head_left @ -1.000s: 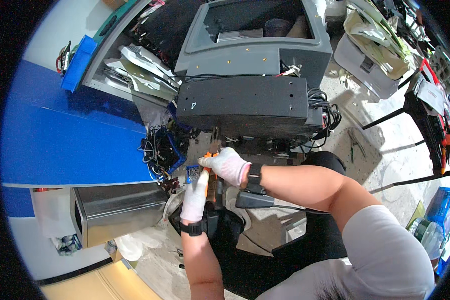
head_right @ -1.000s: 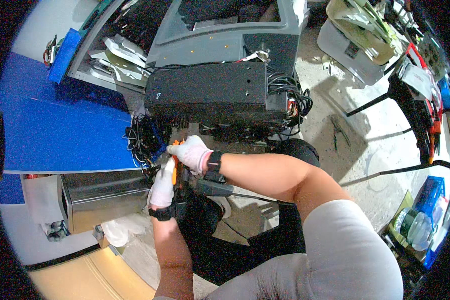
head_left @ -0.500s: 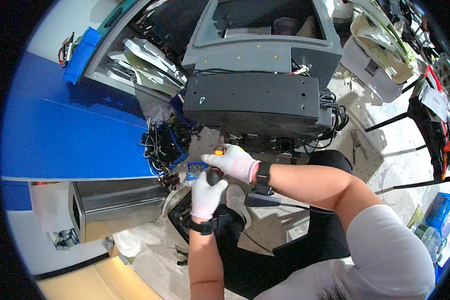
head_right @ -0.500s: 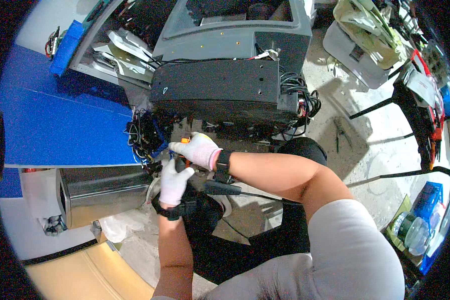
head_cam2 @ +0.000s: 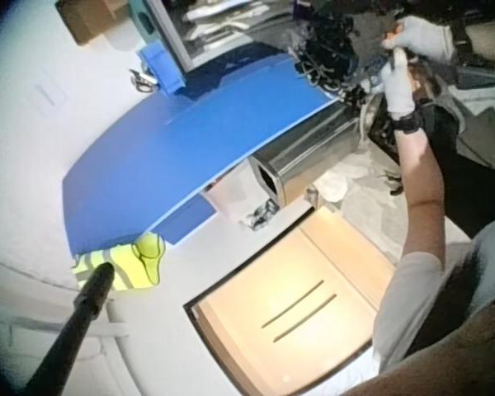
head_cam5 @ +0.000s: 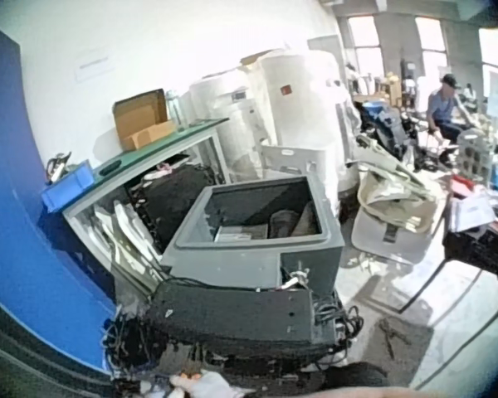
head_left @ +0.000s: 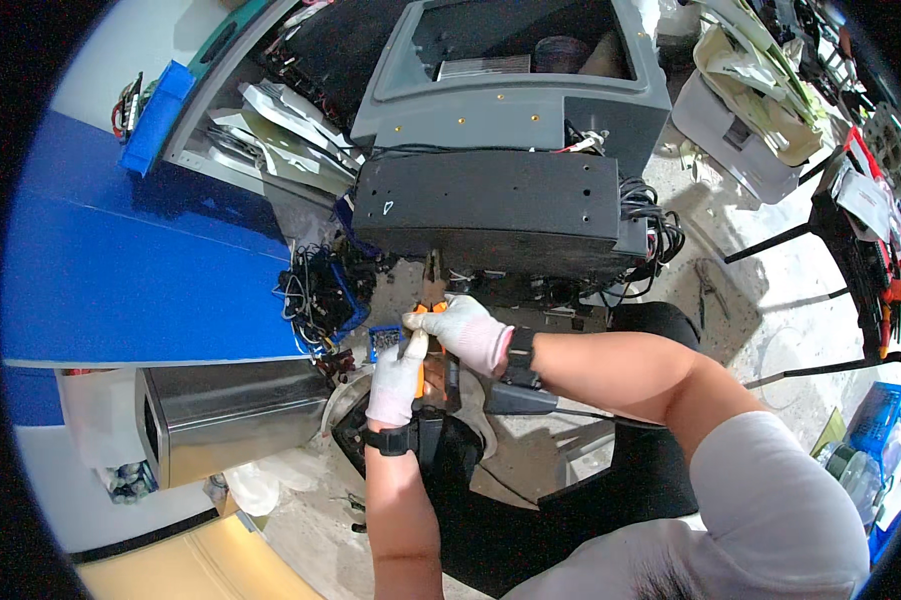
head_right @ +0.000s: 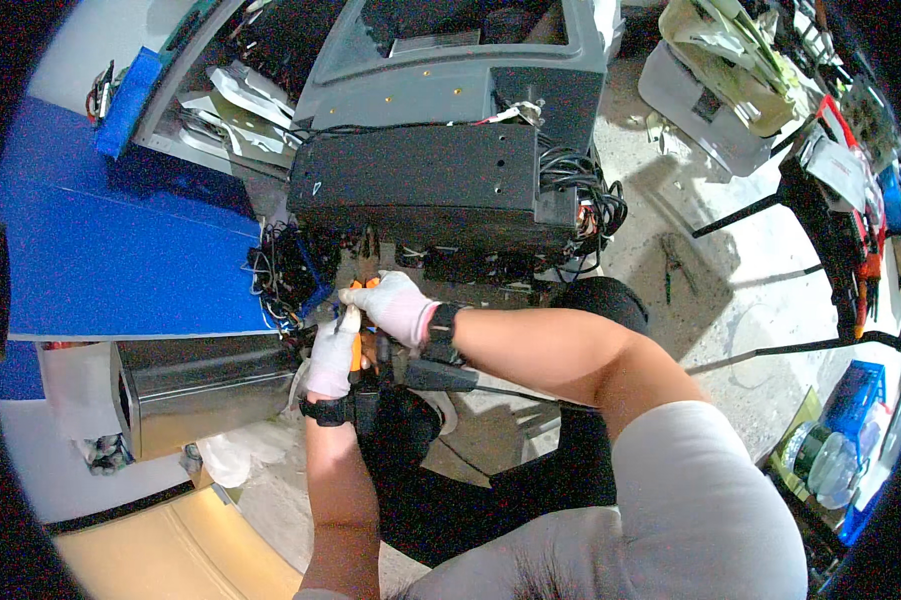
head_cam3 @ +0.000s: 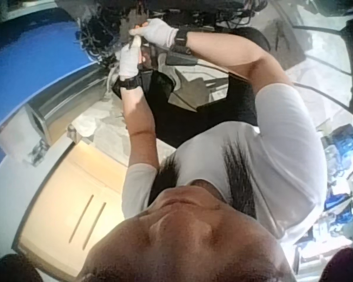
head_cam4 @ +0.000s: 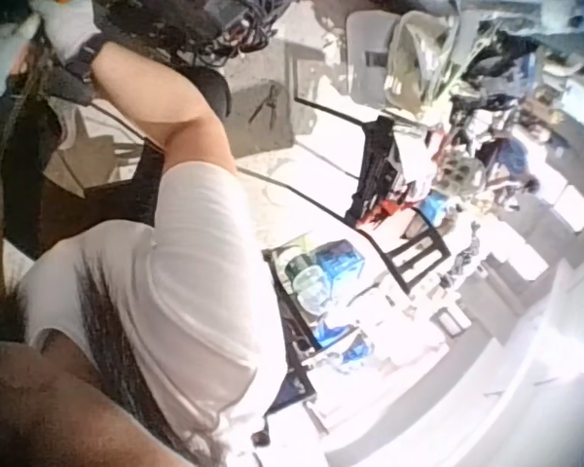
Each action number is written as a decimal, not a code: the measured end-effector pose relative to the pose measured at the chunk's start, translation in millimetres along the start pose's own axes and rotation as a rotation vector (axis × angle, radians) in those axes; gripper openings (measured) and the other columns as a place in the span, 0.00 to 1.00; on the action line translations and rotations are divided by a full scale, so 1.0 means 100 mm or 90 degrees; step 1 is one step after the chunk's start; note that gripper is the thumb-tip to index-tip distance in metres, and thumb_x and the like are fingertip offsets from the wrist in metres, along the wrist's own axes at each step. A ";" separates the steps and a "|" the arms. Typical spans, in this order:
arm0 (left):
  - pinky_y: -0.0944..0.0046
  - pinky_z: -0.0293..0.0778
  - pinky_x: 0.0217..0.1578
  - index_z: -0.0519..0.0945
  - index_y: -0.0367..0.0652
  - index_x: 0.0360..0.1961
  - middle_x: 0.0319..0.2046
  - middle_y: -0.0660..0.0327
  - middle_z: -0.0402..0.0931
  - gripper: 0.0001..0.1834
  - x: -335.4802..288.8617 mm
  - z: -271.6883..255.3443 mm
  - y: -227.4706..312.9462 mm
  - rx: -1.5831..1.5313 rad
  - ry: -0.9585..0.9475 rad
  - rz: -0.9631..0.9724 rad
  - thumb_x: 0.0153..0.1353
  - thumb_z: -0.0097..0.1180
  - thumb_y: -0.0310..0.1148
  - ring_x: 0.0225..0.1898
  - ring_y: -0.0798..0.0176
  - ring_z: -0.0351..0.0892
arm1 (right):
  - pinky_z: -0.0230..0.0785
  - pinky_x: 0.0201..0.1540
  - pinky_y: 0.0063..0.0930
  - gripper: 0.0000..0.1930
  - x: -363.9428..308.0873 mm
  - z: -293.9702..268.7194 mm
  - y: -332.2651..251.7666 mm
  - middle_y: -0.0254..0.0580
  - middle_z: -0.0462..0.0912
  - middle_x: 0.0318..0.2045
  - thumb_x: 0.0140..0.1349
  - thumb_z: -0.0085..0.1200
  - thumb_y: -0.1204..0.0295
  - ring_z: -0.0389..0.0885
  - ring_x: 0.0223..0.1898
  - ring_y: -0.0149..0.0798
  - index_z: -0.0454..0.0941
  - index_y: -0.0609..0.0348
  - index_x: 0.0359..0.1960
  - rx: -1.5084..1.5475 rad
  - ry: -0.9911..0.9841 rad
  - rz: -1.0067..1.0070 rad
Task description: Repairing an electronic device by crimping wires and inspecting components using pliers in a workshop.
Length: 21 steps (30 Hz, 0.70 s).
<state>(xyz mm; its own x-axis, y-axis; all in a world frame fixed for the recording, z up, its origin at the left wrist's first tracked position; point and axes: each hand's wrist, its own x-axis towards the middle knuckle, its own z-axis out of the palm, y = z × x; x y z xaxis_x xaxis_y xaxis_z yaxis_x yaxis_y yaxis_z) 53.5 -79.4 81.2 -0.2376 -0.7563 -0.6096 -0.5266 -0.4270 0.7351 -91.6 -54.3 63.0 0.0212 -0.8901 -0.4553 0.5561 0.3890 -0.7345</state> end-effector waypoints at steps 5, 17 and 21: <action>0.59 0.70 0.34 0.72 0.34 0.42 0.29 0.50 0.75 0.24 -0.41 0.12 0.23 0.359 0.123 0.232 0.57 0.54 0.46 0.30 0.52 0.76 | 0.71 0.35 0.33 0.24 0.20 0.09 0.17 0.54 0.80 0.26 0.50 0.60 0.58 0.81 0.31 0.47 0.75 0.73 0.31 -0.223 0.145 -0.075; 0.53 0.70 0.41 0.67 0.36 0.53 0.38 0.45 0.75 0.28 -0.20 0.27 -0.13 0.370 0.199 0.321 0.49 0.58 0.32 0.40 0.43 0.75 | 0.69 0.42 0.39 0.29 0.06 0.10 0.00 0.65 0.78 0.33 0.55 0.53 0.53 0.77 0.39 0.58 0.70 0.75 0.39 -0.424 0.161 -0.087; 0.67 0.70 0.30 0.78 0.34 0.36 0.26 0.59 0.79 0.14 -0.25 0.06 0.09 0.231 0.094 0.228 0.50 0.62 0.32 0.28 0.68 0.77 | 0.71 0.40 0.37 0.39 0.06 -0.01 -0.05 0.64 0.79 0.32 0.48 0.55 0.41 0.80 0.38 0.53 0.73 0.78 0.35 -0.398 0.102 -0.069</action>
<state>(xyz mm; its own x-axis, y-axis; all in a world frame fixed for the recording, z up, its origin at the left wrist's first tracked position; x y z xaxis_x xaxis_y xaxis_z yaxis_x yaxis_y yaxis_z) 49.6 -61.2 101.1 -0.3502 -0.8965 -0.2714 -0.6890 0.0502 0.7230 -95.1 -61.1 63.1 -0.1584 -0.9042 -0.3966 -0.0412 0.4074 -0.9123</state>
